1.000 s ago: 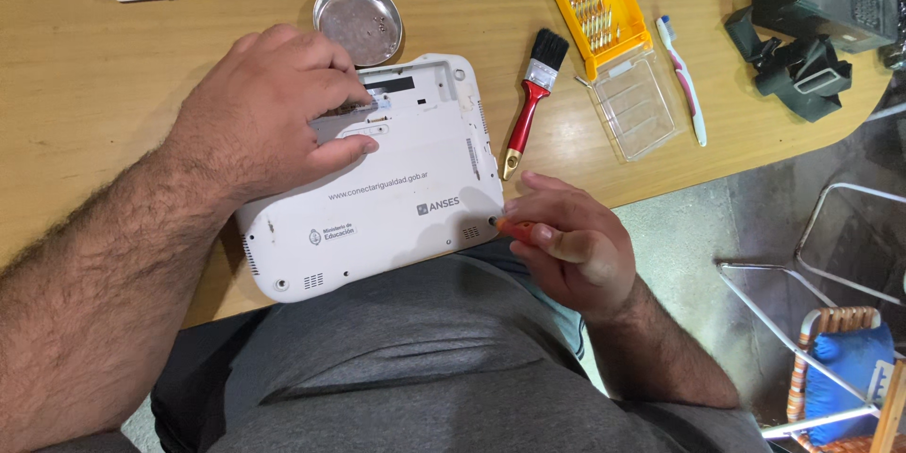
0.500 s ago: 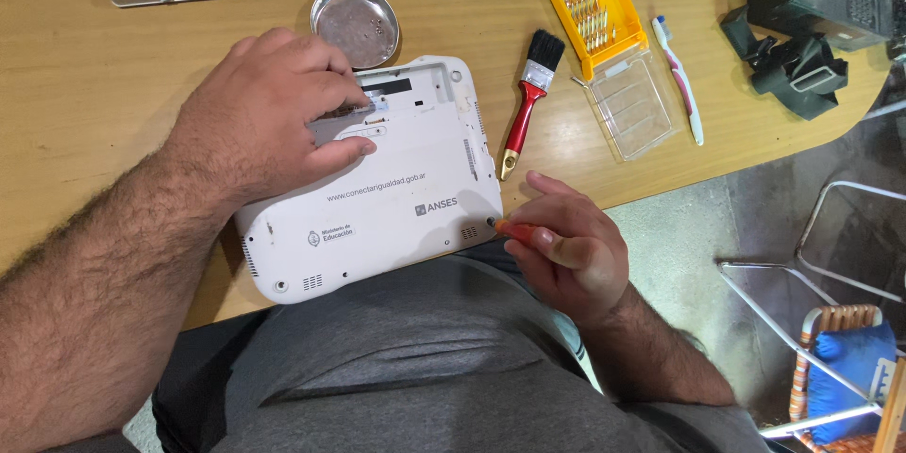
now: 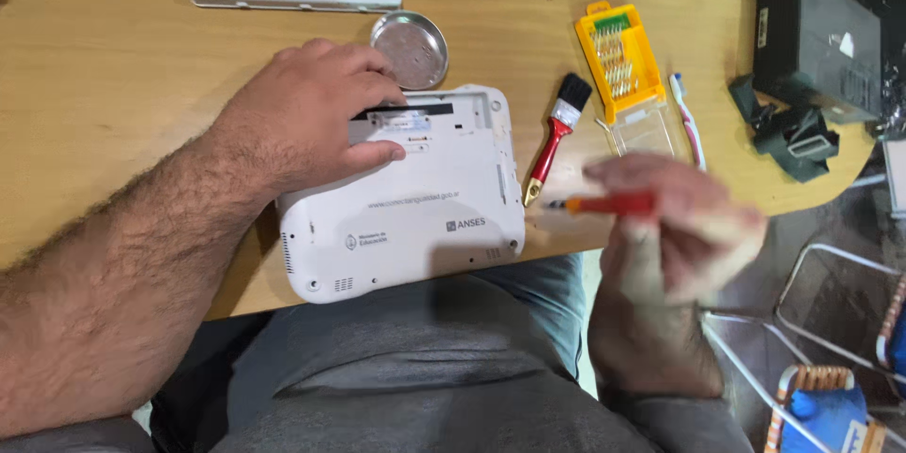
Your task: The person uses a screwdriver to tighten screws into the back of a white electronic device. They repeatedly pick up screws from a small metal tin and insert them into the device, turning the screwdriver to secure them.
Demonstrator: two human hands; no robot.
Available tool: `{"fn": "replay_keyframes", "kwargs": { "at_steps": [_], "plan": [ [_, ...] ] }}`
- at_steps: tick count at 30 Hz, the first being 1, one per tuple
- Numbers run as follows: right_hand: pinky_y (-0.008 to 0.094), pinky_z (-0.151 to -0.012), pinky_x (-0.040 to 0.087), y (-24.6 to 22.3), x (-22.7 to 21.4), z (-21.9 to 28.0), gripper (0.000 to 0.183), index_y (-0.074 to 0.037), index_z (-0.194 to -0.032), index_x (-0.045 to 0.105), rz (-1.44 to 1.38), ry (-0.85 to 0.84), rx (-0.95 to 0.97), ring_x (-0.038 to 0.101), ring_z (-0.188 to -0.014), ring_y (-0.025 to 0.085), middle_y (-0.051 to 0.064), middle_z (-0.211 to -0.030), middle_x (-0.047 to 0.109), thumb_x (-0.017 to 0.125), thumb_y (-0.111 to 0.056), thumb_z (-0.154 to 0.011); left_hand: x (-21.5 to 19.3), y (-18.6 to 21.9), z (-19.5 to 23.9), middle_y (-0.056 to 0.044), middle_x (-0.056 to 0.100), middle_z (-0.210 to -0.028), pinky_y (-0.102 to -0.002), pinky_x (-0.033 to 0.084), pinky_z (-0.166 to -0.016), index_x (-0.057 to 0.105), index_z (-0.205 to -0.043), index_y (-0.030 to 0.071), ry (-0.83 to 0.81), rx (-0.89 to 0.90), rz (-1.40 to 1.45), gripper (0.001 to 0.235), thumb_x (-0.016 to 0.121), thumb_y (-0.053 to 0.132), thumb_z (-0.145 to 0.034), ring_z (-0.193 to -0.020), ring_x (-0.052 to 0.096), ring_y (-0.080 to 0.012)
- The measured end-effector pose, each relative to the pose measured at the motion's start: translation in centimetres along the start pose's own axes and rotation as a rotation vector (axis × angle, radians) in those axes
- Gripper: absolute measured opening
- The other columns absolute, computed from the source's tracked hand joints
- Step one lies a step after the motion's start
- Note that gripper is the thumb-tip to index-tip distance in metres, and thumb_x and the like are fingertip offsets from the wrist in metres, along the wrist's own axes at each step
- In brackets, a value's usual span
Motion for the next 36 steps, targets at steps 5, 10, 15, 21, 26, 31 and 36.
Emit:
{"fn": "replay_keyframes", "kwargs": {
  "at_steps": [5,10,15,21,26,31,36],
  "plan": [
    [0.032,-0.054,0.053,4.6,5.5,-6.7,0.015,-0.002,-0.113,0.044,0.022,-0.145,0.082,0.070,-0.080,0.032,0.022,-0.092,0.056,0.050,-0.016,-0.110,-0.5,0.6,0.0,-0.003,0.059,-0.143,-0.058,0.038,-0.108,0.065,-0.133,0.020,-0.109,-0.046,0.040,0.062,0.077,0.053,-0.081,-0.126,0.054,-0.0315],
    [0.033,-0.066,0.059,11.9,8.0,-6.5,0.018,0.002,-0.124,0.053,0.010,-0.110,0.101,0.061,-0.077,0.025,0.022,-0.098,0.056,0.053,-0.010,-0.111,-0.3,-0.3,0.0,-0.013,0.063,-0.138,-0.055,0.041,-0.107,0.059,-0.136,0.011,-0.029,0.033,0.059,0.070,0.080,0.049,-0.080,-0.126,0.056,-0.0357],
    [0.036,-0.066,0.063,16.9,7.6,-3.4,0.014,0.000,-0.123,0.047,-0.081,-0.045,0.220,0.069,-0.081,0.031,0.027,-0.109,0.060,0.050,-0.005,-0.110,0.0,-2.0,-0.2,-0.008,0.057,-0.143,-0.052,0.038,-0.109,0.057,-0.143,0.015,-0.017,-0.015,0.000,0.079,0.077,0.058,-0.080,-0.135,0.048,-0.0331],
    [0.039,-0.074,0.067,17.0,7.5,-3.9,0.015,0.001,-0.123,0.046,-0.078,-0.099,0.227,0.065,-0.094,0.031,0.026,-0.112,0.057,0.050,-0.006,-0.110,-0.2,-3.2,-0.4,-0.006,0.054,-0.149,-0.054,0.037,-0.108,0.067,-0.129,0.016,-0.056,-0.099,0.030,0.063,0.074,0.058,-0.083,-0.141,0.044,-0.0318],
    [0.039,-0.088,0.061,16.8,8.3,-3.2,0.018,-0.001,-0.120,0.050,-0.046,-0.168,0.239,0.066,-0.104,0.032,0.025,-0.112,0.061,0.057,-0.010,-0.106,0.1,-3.4,-0.2,-0.008,0.057,-0.145,-0.057,0.037,-0.110,0.068,-0.127,0.016,0.020,-0.019,0.072,0.060,0.076,0.056,-0.083,-0.140,0.046,-0.0344],
    [0.039,-0.090,0.062,15.8,9.7,-3.2,0.018,0.003,-0.118,0.057,-0.025,-0.296,0.207,0.070,-0.103,0.033,0.024,-0.112,0.068,0.060,0.004,-0.100,-0.2,-2.9,-0.1,-0.009,0.058,-0.141,-0.057,0.036,-0.114,0.070,-0.120,0.014,0.096,0.055,0.075,0.057,0.081,0.054,-0.081,-0.137,0.049,-0.0367],
    [0.043,-0.093,0.061,15.1,10.5,-3.0,0.016,0.001,-0.119,0.057,0.001,-0.354,0.123,0.071,-0.103,0.034,0.022,-0.112,0.069,0.060,-0.002,-0.103,-0.1,-2.6,0.1,-0.008,0.057,-0.143,-0.059,0.035,-0.114,0.069,-0.118,0.013,0.121,0.091,0.044,0.060,0.078,0.059,-0.081,-0.140,0.046,-0.0406]
  ]
}}
Point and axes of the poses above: each hand's wrist, its own z-axis away from the middle knuckle, its own x-axis out of the palm, y = z × x, the point moved 9 cm from there along -z, towards the middle knuckle
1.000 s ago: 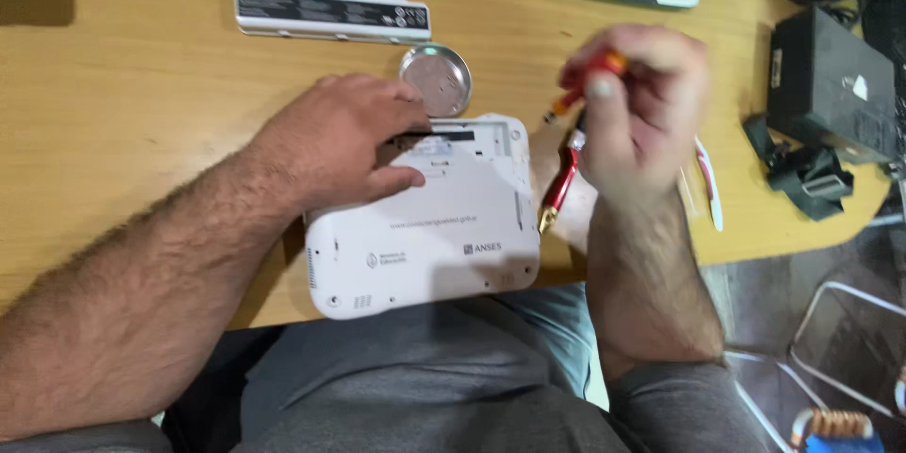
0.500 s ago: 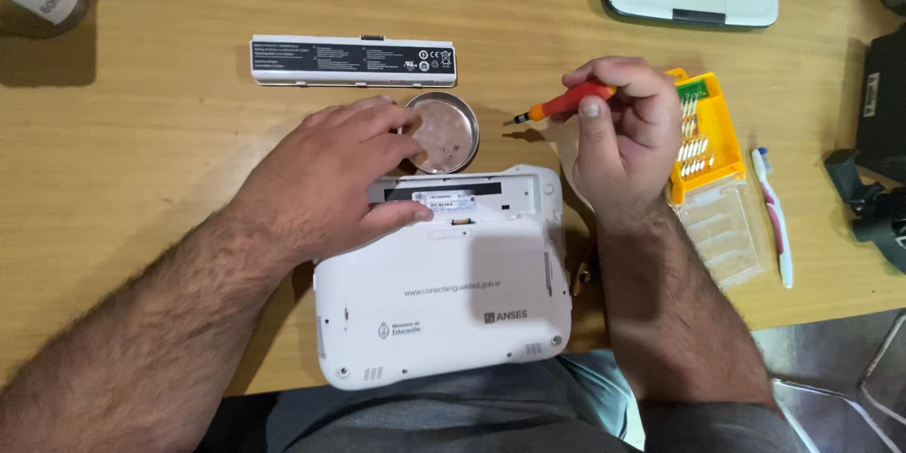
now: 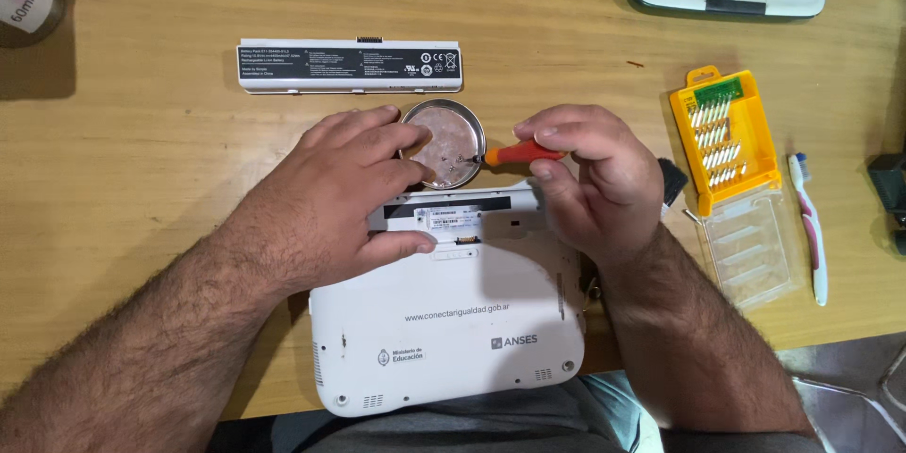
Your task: The person uses a screwdriver to tighten screws into the back of a white electronic device. They repeatedly pick up screws from a small metal tin and insert them into the device, turning the screwdriver to secure them.
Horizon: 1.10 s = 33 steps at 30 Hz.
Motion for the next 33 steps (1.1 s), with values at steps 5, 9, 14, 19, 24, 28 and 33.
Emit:
{"fn": "replay_keyframes", "kwargs": {
  "at_steps": [5,9,14,19,24,28,33],
  "plan": [
    [0.041,-0.094,0.061,0.2,0.2,0.0,0.014,-0.001,-0.118,0.057,-0.001,0.016,0.047,0.071,-0.104,0.033,0.021,-0.112,0.069,0.061,-0.004,-0.104,0.3,-0.1,0.1,-0.010,0.057,-0.144,-0.059,0.033,-0.115,0.068,-0.120,0.013,-0.015,-0.003,-0.014,0.062,0.075,0.062,-0.083,-0.140,0.046,-0.0419],
    [0.042,-0.094,0.061,0.3,0.3,0.0,0.014,0.000,-0.118,0.058,0.024,0.012,0.036,0.072,-0.103,0.033,0.020,-0.112,0.069,0.059,-0.004,-0.105,0.3,-0.1,0.0,-0.011,0.056,-0.145,-0.058,0.032,-0.115,0.068,-0.121,0.012,-0.016,0.003,-0.022,0.063,0.073,0.063,-0.084,-0.141,0.045,-0.0415],
    [0.043,-0.096,0.060,0.4,0.7,0.1,0.015,-0.001,-0.118,0.058,0.052,-0.058,0.050,0.072,-0.106,0.034,0.020,-0.114,0.070,0.062,-0.003,-0.104,0.1,0.2,0.0,-0.010,0.058,-0.143,-0.059,0.035,-0.113,0.068,-0.120,0.013,0.001,0.020,-0.040,0.062,0.073,0.063,-0.084,-0.139,0.047,-0.0421],
    [0.043,-0.095,0.060,0.4,1.1,0.1,0.013,-0.001,-0.116,0.059,0.084,-0.083,0.045,0.073,-0.105,0.034,0.018,-0.114,0.071,0.062,-0.003,-0.104,0.0,0.1,0.1,-0.011,0.058,-0.143,-0.059,0.034,-0.114,0.068,-0.119,0.012,0.008,0.015,-0.021,0.061,0.073,0.062,-0.085,-0.140,0.046,-0.0417],
    [0.042,-0.097,0.060,0.5,1.2,0.2,0.015,-0.001,-0.118,0.059,0.068,-0.096,0.063,0.072,-0.107,0.033,0.018,-0.116,0.070,0.063,0.000,-0.103,0.0,0.2,0.1,-0.012,0.058,-0.143,-0.059,0.033,-0.114,0.068,-0.120,0.012,0.008,0.021,-0.033,0.061,0.072,0.062,-0.085,-0.140,0.047,-0.0420],
    [0.042,-0.095,0.060,0.6,1.3,0.2,0.015,0.000,-0.117,0.060,0.064,-0.097,0.051,0.073,-0.106,0.033,0.018,-0.115,0.070,0.064,0.001,-0.102,0.0,0.2,0.1,-0.011,0.058,-0.143,-0.059,0.034,-0.114,0.069,-0.118,0.012,0.013,0.021,-0.031,0.060,0.074,0.062,-0.084,-0.140,0.046,-0.0418],
    [0.042,-0.095,0.060,0.2,0.9,0.1,0.014,0.000,-0.116,0.060,0.072,-0.061,0.036,0.073,-0.105,0.034,0.020,-0.114,0.070,0.063,0.000,-0.103,0.3,0.0,0.2,-0.012,0.057,-0.146,-0.060,0.033,-0.115,0.069,-0.118,0.013,-0.002,0.014,-0.039,0.061,0.072,0.063,-0.084,-0.140,0.046,-0.0428]
  ]
}}
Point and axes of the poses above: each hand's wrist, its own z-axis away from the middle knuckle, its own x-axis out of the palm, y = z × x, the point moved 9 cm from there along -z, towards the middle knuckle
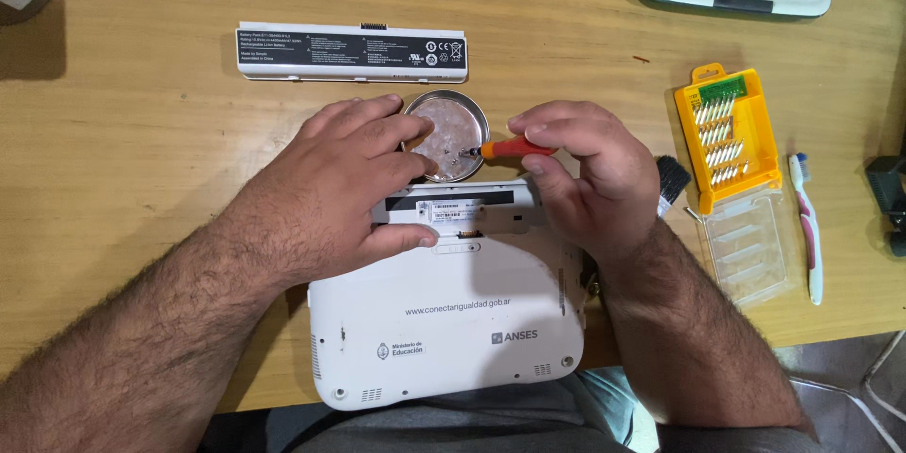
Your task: The person uses a screwdriver to tighten screws into the back of a white electronic device. They repeatedly pick up screws from a small metal tin and insert them into the device, turning the screwdriver to secure them.
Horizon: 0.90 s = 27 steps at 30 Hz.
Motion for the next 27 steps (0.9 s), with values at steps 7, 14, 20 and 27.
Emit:
{"fn": "replay_keyframes", "kwargs": {
  "at_steps": [7,14,20,27],
  "plan": [
    [0.040,-0.092,0.062,-0.4,-0.8,0.1,0.014,0.001,-0.117,0.056,-0.122,0.091,-0.024,0.071,-0.103,0.032,0.024,-0.112,0.067,0.060,-0.004,-0.104,-0.3,0.1,-0.4,-0.012,0.056,-0.146,-0.062,0.031,-0.116,0.067,-0.125,0.011,-0.023,-0.017,0.046,0.064,0.074,0.060,-0.084,-0.144,0.041,-0.0423],
    [0.037,-0.087,0.066,-2.1,-1.3,0.7,0.016,-0.008,-0.120,0.049,-0.285,0.218,0.054,0.070,-0.104,0.030,0.022,-0.111,0.064,0.057,-0.015,-0.107,-3.3,1.7,-0.8,-0.004,0.067,-0.117,-0.054,0.039,-0.103,0.071,-0.116,0.010,0.178,0.016,0.106,0.044,0.083,0.037,-0.084,-0.112,0.057,-0.0302],
    [0.037,-0.085,0.066,-2.1,-0.9,1.7,0.015,-0.012,-0.118,0.054,-0.314,0.247,0.021,0.072,-0.100,0.030,0.023,-0.110,0.067,0.060,-0.016,-0.105,-2.7,1.7,-0.6,0.002,0.067,-0.110,-0.047,0.038,-0.099,0.073,-0.106,0.013,0.198,0.023,0.184,0.029,0.081,0.033,-0.086,-0.108,0.058,-0.0283],
    [0.038,-0.084,0.067,-2.0,-0.8,2.0,0.015,-0.012,-0.116,0.054,-0.330,0.262,0.038,0.073,-0.098,0.029,0.022,-0.108,0.067,0.062,-0.017,-0.104,-1.8,1.2,-0.7,0.004,0.068,-0.110,-0.045,0.038,-0.098,0.075,-0.101,0.017,0.167,0.012,0.213,0.017,0.073,0.030,-0.091,-0.108,0.060,-0.0246]
  ]
}}
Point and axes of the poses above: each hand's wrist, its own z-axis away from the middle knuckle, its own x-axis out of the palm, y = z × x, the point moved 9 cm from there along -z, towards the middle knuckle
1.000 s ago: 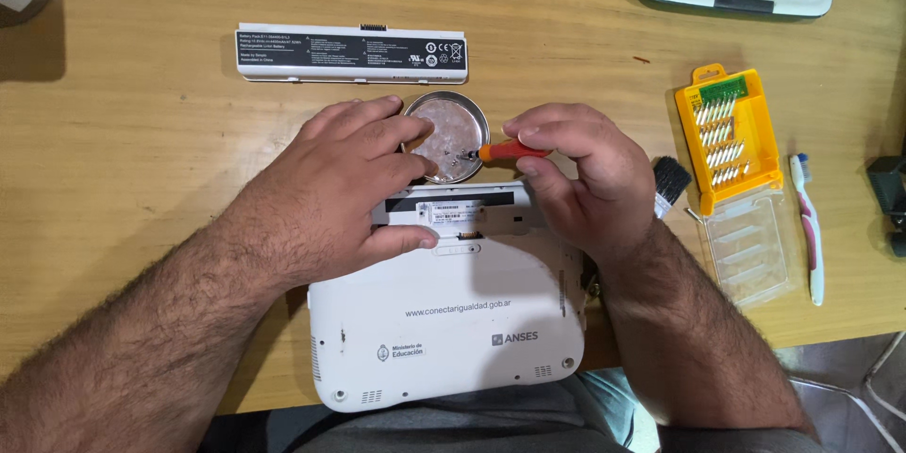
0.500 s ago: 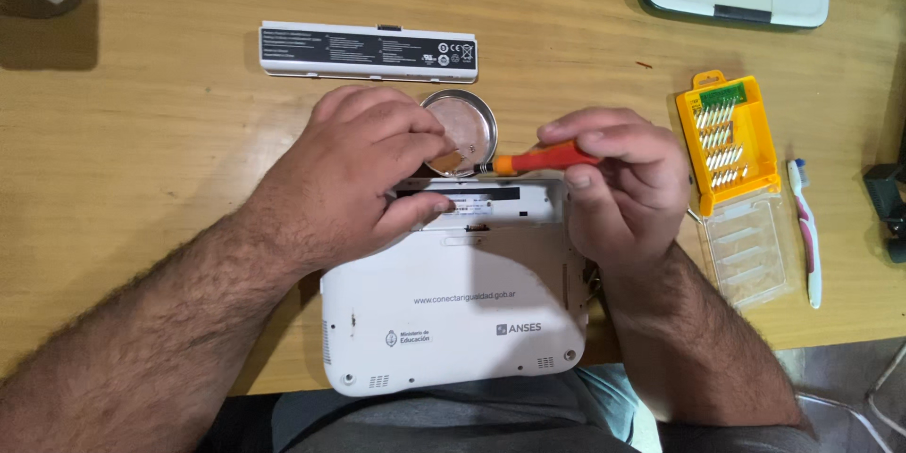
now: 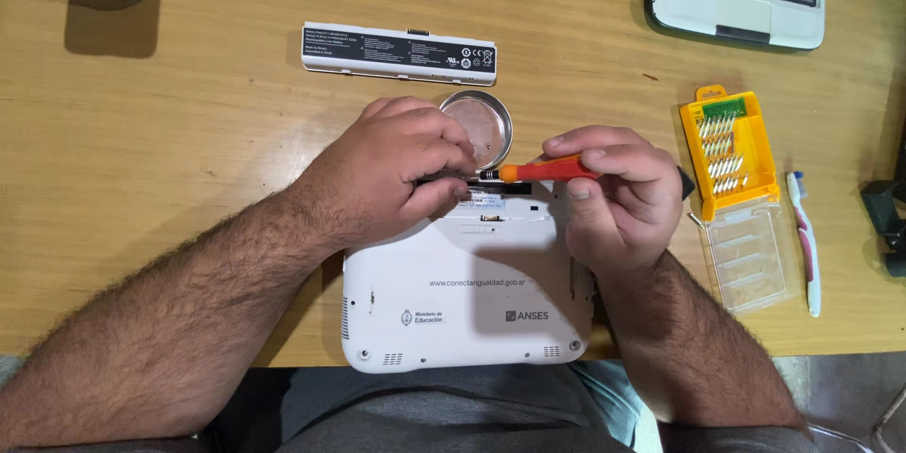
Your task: The person uses a screwdriver to tighten screws into the back of a white electronic device. They repeatedly pick up screws from a small metal tin and insert them into the device, turning the screwdriver to secure them.
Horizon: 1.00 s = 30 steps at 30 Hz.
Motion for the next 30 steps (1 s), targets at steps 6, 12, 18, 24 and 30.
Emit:
{"fn": "replay_keyframes", "kwargs": {
  "at_steps": [6,12,18,24,30],
  "plan": [
    [0.039,-0.086,0.066,-0.7,0.1,-0.2,0.014,-0.011,-0.116,0.054,0.073,-0.031,-0.064,0.073,-0.098,0.030,0.021,-0.106,0.067,0.062,-0.015,-0.104,0.0,0.2,-0.1,0.005,0.069,-0.107,-0.046,0.040,-0.096,0.076,-0.096,0.017,-0.005,0.008,-0.009,0.012,0.071,0.027,-0.092,-0.104,0.060,-0.0254],
    [0.036,-0.080,0.067,-1.9,0.5,-0.4,0.014,-0.011,-0.117,0.052,0.106,-0.062,-0.122,0.072,-0.097,0.030,0.024,-0.108,0.066,0.059,-0.015,-0.106,-1.0,1.4,0.2,0.005,0.069,-0.102,-0.046,0.043,-0.088,0.073,-0.083,0.017,0.103,0.104,-0.064,0.005,0.073,0.016,-0.087,-0.097,0.060,-0.0285],
    [0.040,-0.085,0.066,-1.5,0.8,-0.1,0.015,-0.011,-0.119,0.053,0.118,-0.166,-0.121,0.075,-0.097,0.033,0.025,-0.109,0.068,0.058,-0.014,-0.106,-0.9,1.4,0.4,0.006,0.067,-0.102,-0.046,0.044,-0.087,0.073,-0.081,0.017,0.109,0.105,-0.076,0.005,0.074,0.014,-0.085,-0.098,0.059,-0.0274],
    [0.042,-0.086,0.067,-1.6,1.2,-0.1,0.014,-0.011,-0.118,0.053,0.134,-0.209,-0.126,0.075,-0.096,0.035,0.027,-0.108,0.069,0.059,-0.013,-0.105,-1.0,1.7,0.4,0.005,0.067,-0.103,-0.047,0.044,-0.086,0.074,-0.084,0.016,0.105,0.112,-0.102,0.002,0.073,0.015,-0.085,-0.099,0.060,-0.0275],
    [0.040,-0.085,0.065,-2.3,1.8,-0.2,0.014,-0.007,-0.117,0.053,0.153,-0.270,-0.152,0.075,-0.099,0.034,0.025,-0.109,0.070,0.059,-0.011,-0.105,-0.8,2.2,0.5,0.002,0.066,-0.104,-0.048,0.046,-0.085,0.075,-0.086,0.015,0.092,0.142,-0.180,0.003,0.073,0.018,-0.086,-0.101,0.060,-0.0314]
  ]
}}
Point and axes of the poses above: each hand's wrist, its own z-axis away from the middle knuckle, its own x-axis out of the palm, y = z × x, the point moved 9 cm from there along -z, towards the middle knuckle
